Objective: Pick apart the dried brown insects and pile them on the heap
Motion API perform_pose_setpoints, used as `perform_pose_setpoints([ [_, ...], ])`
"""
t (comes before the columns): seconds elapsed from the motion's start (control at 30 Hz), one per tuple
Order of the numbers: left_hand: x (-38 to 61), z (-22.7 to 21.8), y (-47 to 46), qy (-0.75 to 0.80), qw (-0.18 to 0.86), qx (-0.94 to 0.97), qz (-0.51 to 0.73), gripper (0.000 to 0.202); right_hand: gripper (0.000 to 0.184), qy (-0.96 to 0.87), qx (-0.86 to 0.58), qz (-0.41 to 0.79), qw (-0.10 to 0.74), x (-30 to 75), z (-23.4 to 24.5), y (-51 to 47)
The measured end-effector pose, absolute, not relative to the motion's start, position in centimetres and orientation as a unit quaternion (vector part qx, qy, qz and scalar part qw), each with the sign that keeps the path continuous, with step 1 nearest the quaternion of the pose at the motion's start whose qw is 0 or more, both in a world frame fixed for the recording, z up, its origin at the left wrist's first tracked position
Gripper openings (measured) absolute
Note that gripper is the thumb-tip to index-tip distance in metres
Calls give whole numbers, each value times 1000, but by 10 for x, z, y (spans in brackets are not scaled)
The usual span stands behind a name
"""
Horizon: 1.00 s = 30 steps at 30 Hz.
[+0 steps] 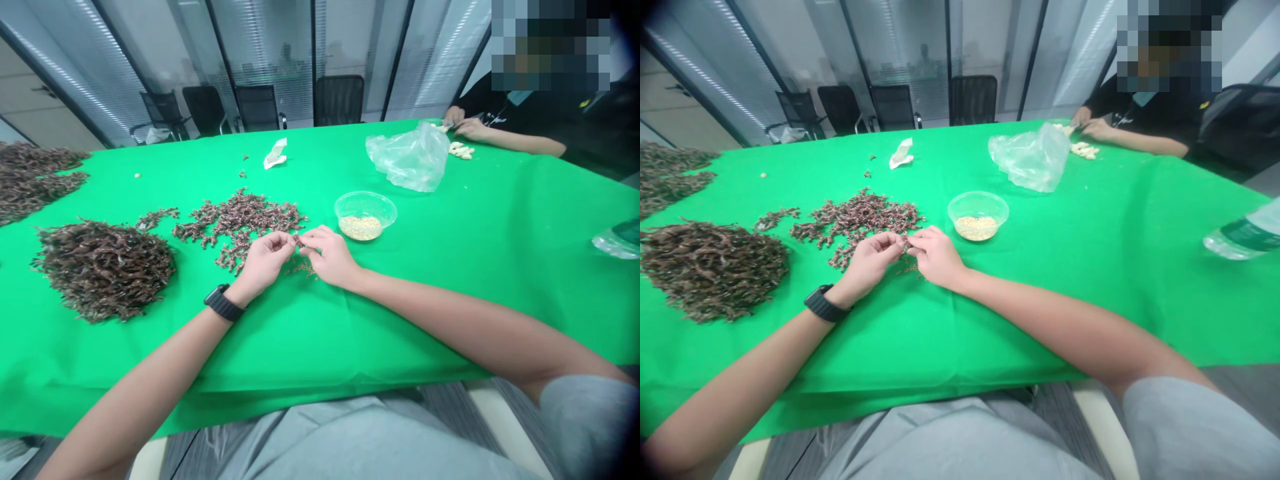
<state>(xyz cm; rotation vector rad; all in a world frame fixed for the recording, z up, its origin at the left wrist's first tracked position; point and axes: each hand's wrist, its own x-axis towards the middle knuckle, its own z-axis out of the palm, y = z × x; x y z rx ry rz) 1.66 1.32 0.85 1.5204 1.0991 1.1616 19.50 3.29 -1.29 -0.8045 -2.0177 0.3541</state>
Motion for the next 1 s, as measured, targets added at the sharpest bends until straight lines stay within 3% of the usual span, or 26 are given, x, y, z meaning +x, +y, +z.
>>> perform_pose_setpoints([
  [0.27,6,14,10,402,50,838,365,10,20,-786,-366,276,415,193,-8,29],
  [0.4,0,17,13,346,-50,897,269,18,26,-736,-367,409,396,194,-13,34],
  [0.53,4,14,14,402,63,837,367,15,21,-735,-356,370,443,194,-14,37],
  [0.7,14,11,13,438,433,647,449,24,15,-791,-330,190,479,197,-11,37],
  [0.77,15,12,13,421,525,589,447,24,17,-808,-317,154,472,199,-11,36],
  [1.0,16,16,12,391,627,484,470,21,19,-827,-299,114,462,199,-11,36],
])
